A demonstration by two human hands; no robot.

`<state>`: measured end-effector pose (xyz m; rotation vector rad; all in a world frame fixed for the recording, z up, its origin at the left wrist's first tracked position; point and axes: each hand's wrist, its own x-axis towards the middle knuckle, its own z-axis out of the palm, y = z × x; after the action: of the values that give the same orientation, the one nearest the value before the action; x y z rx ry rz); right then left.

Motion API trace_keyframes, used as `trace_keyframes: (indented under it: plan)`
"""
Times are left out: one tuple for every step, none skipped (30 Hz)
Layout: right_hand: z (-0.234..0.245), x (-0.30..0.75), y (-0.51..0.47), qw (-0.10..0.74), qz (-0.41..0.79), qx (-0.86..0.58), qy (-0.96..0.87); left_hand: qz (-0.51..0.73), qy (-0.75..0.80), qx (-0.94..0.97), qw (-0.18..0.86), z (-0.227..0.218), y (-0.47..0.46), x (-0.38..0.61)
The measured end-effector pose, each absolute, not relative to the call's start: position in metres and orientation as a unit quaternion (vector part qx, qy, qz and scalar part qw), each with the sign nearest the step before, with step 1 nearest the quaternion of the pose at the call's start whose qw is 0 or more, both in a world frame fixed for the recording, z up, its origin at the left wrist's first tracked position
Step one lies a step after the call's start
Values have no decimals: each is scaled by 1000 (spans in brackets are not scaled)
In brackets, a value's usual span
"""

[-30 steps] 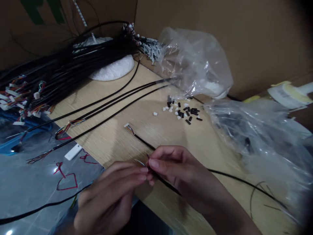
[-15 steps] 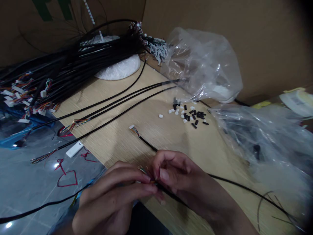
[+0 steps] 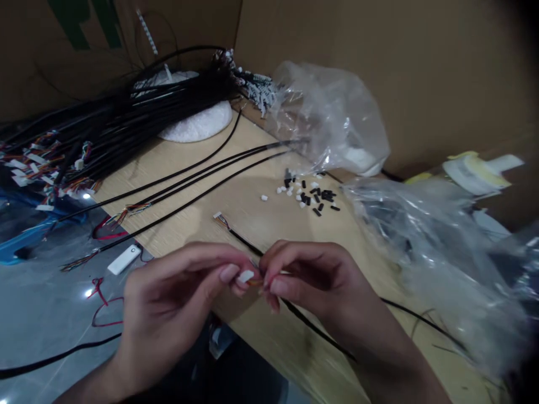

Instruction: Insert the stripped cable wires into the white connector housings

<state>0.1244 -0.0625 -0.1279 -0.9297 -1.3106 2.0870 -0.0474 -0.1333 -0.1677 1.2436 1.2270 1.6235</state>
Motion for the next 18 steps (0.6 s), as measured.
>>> trace_keyframes:
  plan:
    - [-123,124,-65,270,741,-361,-498,639,474,477,374,-164,-132,-46]
    - [-118,124,-67,286,718,-378,-509,646,466,476,373,-159,-132,-44]
    - [-112,125,-70,300,698,-394,-517,652,461,478,366,-154,-131,-41]
    - [-107,125,-73,312,680,-408,-523,660,457,481,353,-149,-131,-37]
    - [-101,126,-76,324,666,-419,-526,667,457,483,338,-144,-131,-34]
    - [-96,127,-79,336,655,-423,-528,673,458,482,323,-139,-132,-30]
    - [-91,128,-82,349,645,-426,-529,679,460,479,312,-134,-132,-27]
    - [-85,129,-85,363,636,-425,-533,683,460,478,305,-129,-132,-25]
    - [-80,131,-88,375,626,-422,-538,684,459,479,303,-125,-133,-22]
    - [-76,133,-91,388,615,-417,-546,684,456,483,302,-121,-133,-20]
    - [-71,135,-94,399,603,-412,-555,684,451,486,305,-117,-132,-19]
    - [-67,138,-97,413,590,-407,-562,684,442,490,311,-112,-132,-17]
    - [-64,140,-100,426,576,-402,-570,682,432,494,321,-108,-131,-15]
    - [-60,142,-103,445,560,-394,-577,682,419,498,333,-103,-131,-13]
    - [-57,144,-106,467,541,-384,-585,682,403,503,346,-98,-130,-11]
    - [-54,146,-109,491,520,-372,-592,682,387,508,357,-93,-130,-9]
    - [-51,148,-112,516,497,-360,-598,680,373,515,364,-88,-130,-6]
    - [-48,150,-116,536,474,-351,-603,680,363,523,364,-83,-130,-3]
